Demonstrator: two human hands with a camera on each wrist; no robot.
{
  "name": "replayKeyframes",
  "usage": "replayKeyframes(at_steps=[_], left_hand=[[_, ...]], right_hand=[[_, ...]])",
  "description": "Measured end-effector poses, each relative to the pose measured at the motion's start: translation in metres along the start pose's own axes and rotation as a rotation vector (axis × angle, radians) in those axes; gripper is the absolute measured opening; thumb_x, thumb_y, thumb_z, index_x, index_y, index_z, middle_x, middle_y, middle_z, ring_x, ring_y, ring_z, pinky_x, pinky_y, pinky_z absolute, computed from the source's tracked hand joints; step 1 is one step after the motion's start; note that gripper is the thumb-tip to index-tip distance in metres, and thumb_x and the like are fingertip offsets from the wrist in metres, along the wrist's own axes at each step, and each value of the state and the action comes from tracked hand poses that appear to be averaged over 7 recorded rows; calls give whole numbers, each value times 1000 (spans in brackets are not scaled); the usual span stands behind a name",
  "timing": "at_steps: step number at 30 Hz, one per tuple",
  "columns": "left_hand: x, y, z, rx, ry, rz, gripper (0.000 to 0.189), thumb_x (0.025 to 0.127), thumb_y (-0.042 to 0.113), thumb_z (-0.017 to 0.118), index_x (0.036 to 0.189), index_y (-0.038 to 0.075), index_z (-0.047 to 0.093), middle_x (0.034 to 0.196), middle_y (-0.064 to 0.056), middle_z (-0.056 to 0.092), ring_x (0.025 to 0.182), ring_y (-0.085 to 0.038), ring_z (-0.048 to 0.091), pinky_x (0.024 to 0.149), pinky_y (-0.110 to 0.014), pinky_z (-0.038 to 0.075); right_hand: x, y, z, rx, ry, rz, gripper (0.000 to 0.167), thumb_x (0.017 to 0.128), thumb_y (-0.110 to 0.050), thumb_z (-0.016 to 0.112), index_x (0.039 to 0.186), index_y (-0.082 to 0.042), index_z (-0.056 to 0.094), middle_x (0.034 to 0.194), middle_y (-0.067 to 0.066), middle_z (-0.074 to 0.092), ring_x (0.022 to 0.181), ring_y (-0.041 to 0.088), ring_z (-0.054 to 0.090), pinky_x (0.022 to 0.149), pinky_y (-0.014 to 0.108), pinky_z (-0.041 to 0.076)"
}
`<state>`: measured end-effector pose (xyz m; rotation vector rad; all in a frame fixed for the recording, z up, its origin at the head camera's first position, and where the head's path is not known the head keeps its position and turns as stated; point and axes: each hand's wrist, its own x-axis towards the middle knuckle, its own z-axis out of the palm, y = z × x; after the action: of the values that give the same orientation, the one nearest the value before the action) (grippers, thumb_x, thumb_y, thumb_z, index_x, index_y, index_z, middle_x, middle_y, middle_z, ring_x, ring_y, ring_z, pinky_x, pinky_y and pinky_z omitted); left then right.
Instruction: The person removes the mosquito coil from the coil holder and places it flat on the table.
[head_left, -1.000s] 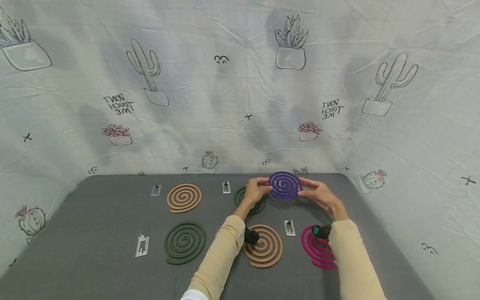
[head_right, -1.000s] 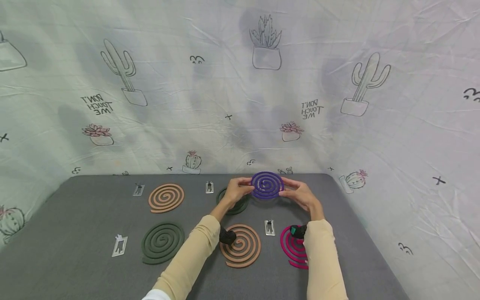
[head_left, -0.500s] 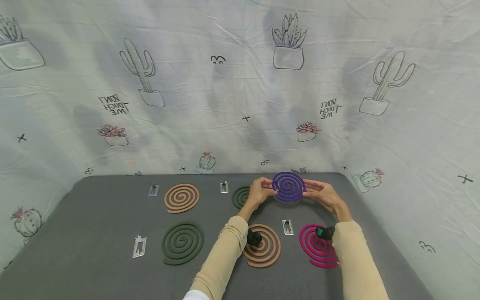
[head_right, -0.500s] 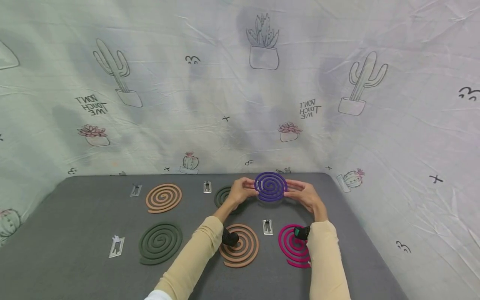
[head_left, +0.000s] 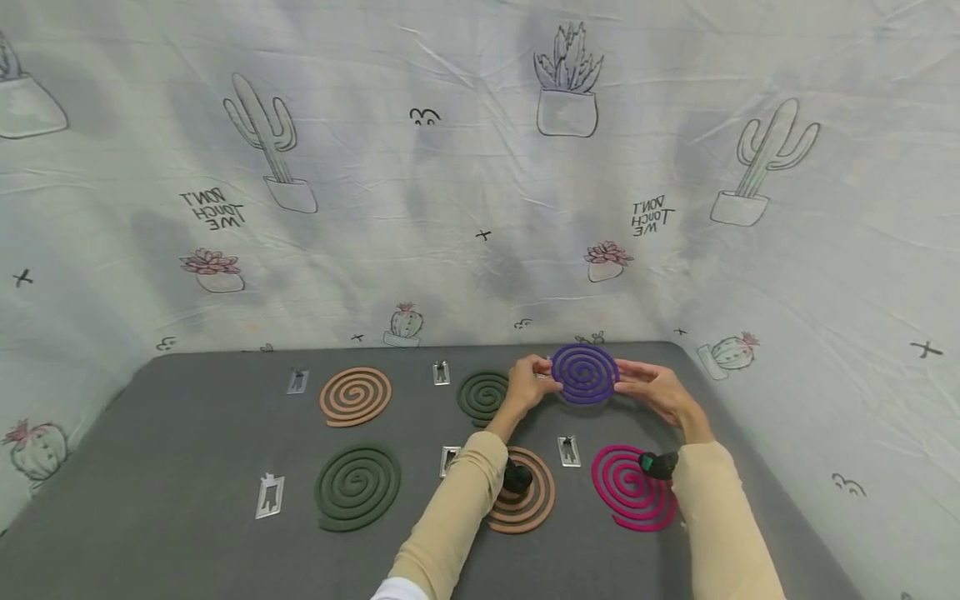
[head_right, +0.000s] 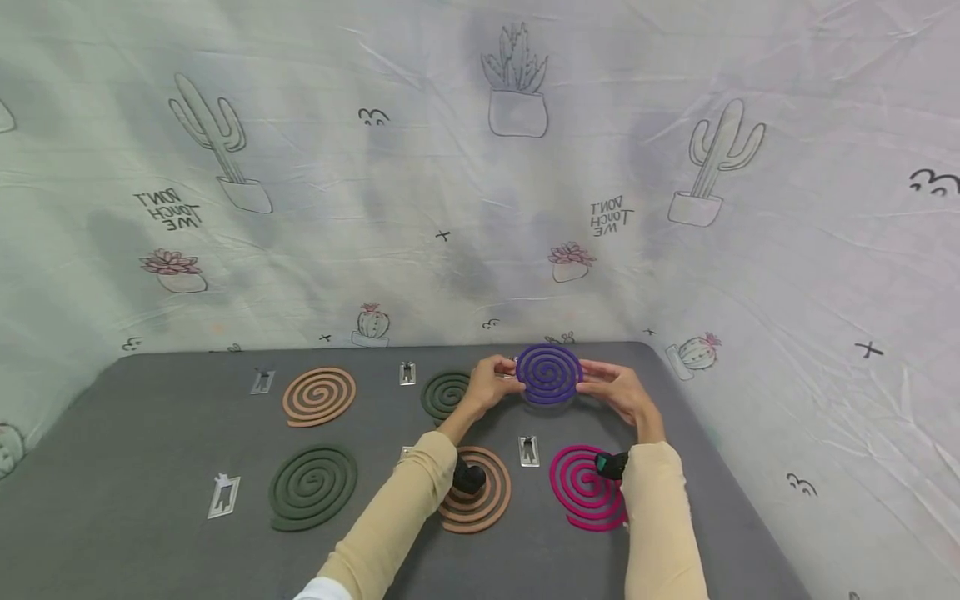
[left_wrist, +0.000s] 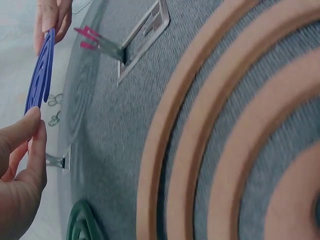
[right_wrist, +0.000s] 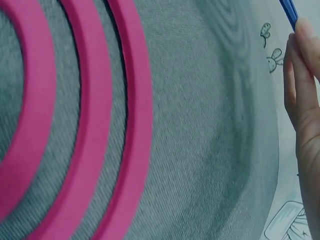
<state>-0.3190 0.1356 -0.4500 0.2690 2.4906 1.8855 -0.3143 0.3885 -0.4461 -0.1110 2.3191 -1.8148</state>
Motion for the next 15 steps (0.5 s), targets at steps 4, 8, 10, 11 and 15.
replayKeyframes(at_steps=[4, 8, 10, 11, 15], left_hand=[[-2, 1, 6, -16, 9, 12, 34, 73, -5, 76, 104, -9, 64, 101, -22, 67, 97, -34, 65, 72, -29, 58], [-3, -1, 14, -26, 32, 41, 33, 70, -7, 77, 101, -10, 65, 96, -22, 68, 91, -34, 67, 68, -26, 58], [-3, -2, 18, -19, 49, 56, 33, 68, -7, 78, 99, -10, 66, 94, -21, 69, 88, -32, 68, 68, -24, 57], [-4, -2, 19, -11, 54, 61, 33, 68, -6, 78, 98, -9, 66, 93, -20, 69, 87, -32, 69, 68, -23, 57], [-6, -1, 25, 30, 68, 72, 32, 67, -4, 80, 97, -7, 67, 91, -17, 70, 86, -28, 70, 69, -21, 56]], right_hand=[[-5, 1, -4, -8, 15, 8, 67, 84, -8, 72, 140, 8, 38, 137, 11, 52, 100, -7, 60, 88, 13, 49], [-11, 1, -7, -16, 19, 16, 67, 85, -9, 71, 141, 8, 37, 139, 14, 50, 101, -8, 59, 89, 11, 48], [-15, 1, -8, -23, 26, 22, 67, 86, -10, 70, 141, 8, 37, 139, 15, 50, 101, -9, 58, 88, 10, 47], [-17, 1, -9, -22, 34, 25, 66, 86, -10, 70, 141, 8, 37, 138, 14, 51, 101, -9, 57, 88, 10, 47], [-23, 3, -10, -24, 52, 21, 65, 86, -8, 70, 140, 9, 38, 131, 5, 58, 100, -9, 58, 87, 10, 48]])
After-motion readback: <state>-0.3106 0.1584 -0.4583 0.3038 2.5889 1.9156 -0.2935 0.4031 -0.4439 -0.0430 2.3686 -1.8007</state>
